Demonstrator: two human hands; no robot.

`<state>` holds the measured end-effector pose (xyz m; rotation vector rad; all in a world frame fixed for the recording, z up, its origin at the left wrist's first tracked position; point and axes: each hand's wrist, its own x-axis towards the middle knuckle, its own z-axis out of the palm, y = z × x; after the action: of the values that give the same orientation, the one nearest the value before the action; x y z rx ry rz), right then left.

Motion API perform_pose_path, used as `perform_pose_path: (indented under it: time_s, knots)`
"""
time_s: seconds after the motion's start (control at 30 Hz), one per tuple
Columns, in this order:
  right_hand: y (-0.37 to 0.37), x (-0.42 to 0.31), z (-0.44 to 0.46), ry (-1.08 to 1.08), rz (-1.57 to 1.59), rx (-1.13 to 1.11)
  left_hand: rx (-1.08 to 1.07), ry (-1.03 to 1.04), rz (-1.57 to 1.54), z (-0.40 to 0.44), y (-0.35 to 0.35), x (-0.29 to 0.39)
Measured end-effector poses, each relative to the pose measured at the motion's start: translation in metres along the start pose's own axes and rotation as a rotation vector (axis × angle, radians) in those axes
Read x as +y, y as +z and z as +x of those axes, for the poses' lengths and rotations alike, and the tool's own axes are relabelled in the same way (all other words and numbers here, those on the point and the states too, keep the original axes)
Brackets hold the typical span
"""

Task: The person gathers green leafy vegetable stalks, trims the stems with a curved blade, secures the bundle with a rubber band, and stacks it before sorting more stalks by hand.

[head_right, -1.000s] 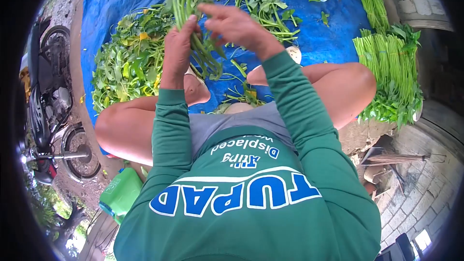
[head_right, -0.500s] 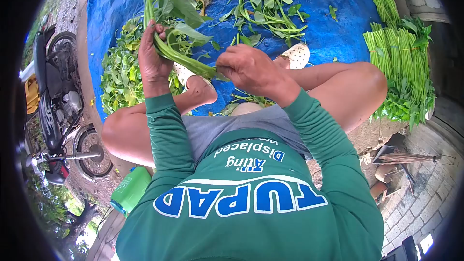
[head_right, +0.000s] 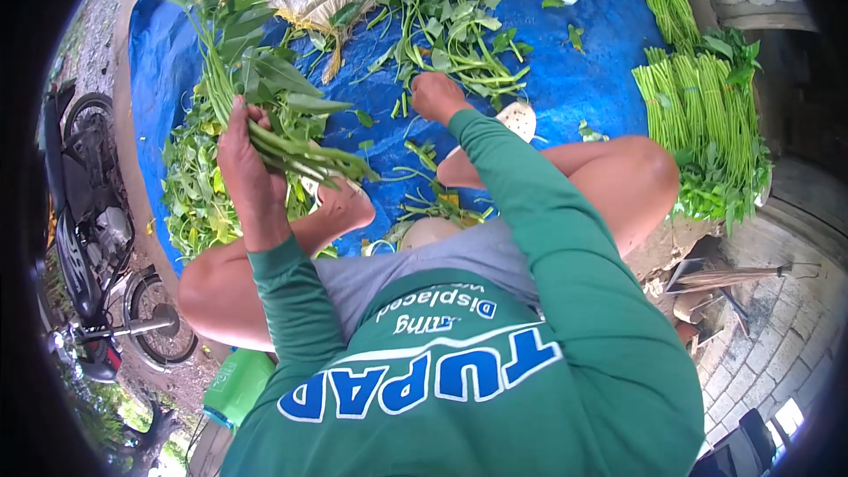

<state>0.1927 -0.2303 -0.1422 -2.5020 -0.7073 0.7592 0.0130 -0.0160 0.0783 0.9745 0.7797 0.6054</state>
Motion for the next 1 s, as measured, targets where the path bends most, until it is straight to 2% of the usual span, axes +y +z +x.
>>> perform_pose_path:
  time_s: [0.13,0.17,0.43,0.53,0.67,0.8,0.87,0.93,1.0]
  knots:
    - [0.018,0.012,0.045,-0.014,-0.014,0.190,0.009,-0.090,0.112,-0.005,0.012,0.005]
    - [0.026,0.011,0.053,-0.114,-0.001,0.346,0.012,-0.105,0.144,-0.004,0.014,0.003]
    - [0.023,-0.009,0.163,0.317,0.270,0.382,0.077,-0.195,0.258,0.006,0.033,-0.004]
    - [0.007,-0.011,0.186,0.459,0.196,0.254,0.061,-0.234,0.261,0.009,0.033,-0.008]
    - [-0.003,-0.017,0.202,0.541,0.168,0.188,0.048,-0.289,0.218,0.013,0.037,-0.008]
    - [-0.002,-0.004,0.216,0.525,0.204,0.176,0.055,-0.271,0.231,0.017,0.031,-0.012]
    - [0.009,0.017,0.230,0.507,0.420,0.079,0.065,-0.251,0.214,0.017,0.031,-0.010]
    - [0.003,0.016,0.225,0.592,0.887,-0.045,0.067,-0.243,0.198,0.014,0.031,-0.009]
    - [-0.019,-0.005,0.206,0.600,0.957,-0.169,0.070,-0.239,0.223,0.012,0.029,-0.010]
